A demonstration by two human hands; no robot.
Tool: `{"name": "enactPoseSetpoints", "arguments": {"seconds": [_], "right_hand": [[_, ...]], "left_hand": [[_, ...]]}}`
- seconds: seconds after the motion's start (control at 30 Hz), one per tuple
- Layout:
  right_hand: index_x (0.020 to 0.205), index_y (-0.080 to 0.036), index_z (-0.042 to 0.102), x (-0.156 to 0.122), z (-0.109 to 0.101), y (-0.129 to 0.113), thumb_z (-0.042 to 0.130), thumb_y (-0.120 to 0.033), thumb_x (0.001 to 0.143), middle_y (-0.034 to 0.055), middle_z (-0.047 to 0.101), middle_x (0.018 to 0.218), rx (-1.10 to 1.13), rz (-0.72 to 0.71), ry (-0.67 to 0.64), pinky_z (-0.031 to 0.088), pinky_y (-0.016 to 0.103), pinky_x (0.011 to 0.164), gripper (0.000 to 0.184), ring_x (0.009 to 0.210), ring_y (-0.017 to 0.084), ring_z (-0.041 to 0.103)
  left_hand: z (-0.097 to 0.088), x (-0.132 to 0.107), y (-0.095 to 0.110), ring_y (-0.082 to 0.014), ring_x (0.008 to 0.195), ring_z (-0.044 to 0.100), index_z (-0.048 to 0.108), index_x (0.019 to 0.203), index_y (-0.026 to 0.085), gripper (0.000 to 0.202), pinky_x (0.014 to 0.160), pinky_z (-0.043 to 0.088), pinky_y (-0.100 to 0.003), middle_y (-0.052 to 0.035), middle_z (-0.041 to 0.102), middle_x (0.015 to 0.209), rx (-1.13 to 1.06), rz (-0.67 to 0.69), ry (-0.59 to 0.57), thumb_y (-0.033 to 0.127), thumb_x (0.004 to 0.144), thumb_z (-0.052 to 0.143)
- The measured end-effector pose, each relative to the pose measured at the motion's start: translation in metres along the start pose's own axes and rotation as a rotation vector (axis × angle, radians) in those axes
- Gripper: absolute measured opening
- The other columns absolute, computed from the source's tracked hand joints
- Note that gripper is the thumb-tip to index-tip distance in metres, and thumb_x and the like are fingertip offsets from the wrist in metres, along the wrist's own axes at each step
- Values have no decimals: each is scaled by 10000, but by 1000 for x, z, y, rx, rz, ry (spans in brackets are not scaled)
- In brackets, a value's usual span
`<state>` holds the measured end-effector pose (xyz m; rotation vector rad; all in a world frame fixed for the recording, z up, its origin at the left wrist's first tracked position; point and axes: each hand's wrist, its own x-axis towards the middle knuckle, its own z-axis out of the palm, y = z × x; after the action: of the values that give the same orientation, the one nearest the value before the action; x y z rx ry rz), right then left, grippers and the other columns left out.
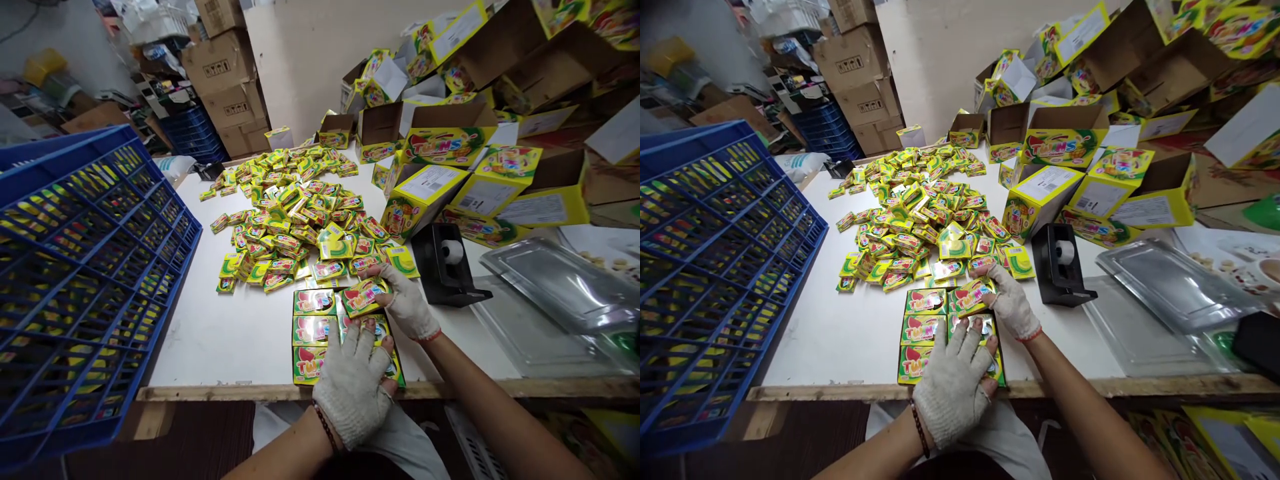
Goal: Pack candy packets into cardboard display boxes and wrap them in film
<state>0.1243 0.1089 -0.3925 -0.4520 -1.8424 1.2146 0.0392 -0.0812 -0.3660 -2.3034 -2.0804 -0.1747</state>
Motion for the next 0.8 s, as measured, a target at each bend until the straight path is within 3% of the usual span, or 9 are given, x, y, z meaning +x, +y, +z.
{"name": "enactPoseSetpoints", "arguments": {"seconds": [0.17,0.37,0.5,0.6,0.67,0.8], "right_hand": [[1035,-206,696,3,20,-3,543,-260,852,75,619,964,-327,-145,13,514,389,851,245,930,230,606],[952,-188,696,5,22,2,513,-256,891,75,607,894,-507,-89,35,519,354,797,204,875,211,605],[1003,-169,675,-5,19,-1,462,-235,927,95,636,961,-562,-93,-69,537,352,822,235,912,212,618],[1196,-113,646,-14,19,0,393,-258,971,162,648,1154,-721,-158,-190,494,447,978,369,1123,276,581],[1306,-68,596,-18,21,1,407,-288,966,203,590,1321,-855,-181,-241,414,550,1060,447,1289,351,474],[1422,-59,511,-17,25,1,445,-350,952,215,472,1477,-955,-98,-341,259,711,1088,556,1408,452,307]], "left_hand": [[0,1,0,-338,1421,362,390,1490,249,571,1152,271,-658,-111,411,1551,11,4,-4,536,1005,298],[-1,2,0,-357,1413,377,390,1485,234,569,1142,281,-668,-131,409,1549,-19,8,1,530,1009,293],[-2,1,0,-377,1394,399,434,1452,246,554,1128,291,-687,-144,457,1503,-48,11,3,543,992,349],[-3,-1,-3,-390,1384,406,493,1395,276,500,1112,299,-706,-135,460,1490,-73,30,-1,534,975,415],[-3,0,-4,-375,1384,403,504,1377,247,473,1126,299,-692,-128,464,1486,-96,29,3,489,976,435],[-2,3,2,-357,1359,426,488,1373,161,483,1155,294,-662,-138,502,1457,-152,-10,15,403,955,492]]}}
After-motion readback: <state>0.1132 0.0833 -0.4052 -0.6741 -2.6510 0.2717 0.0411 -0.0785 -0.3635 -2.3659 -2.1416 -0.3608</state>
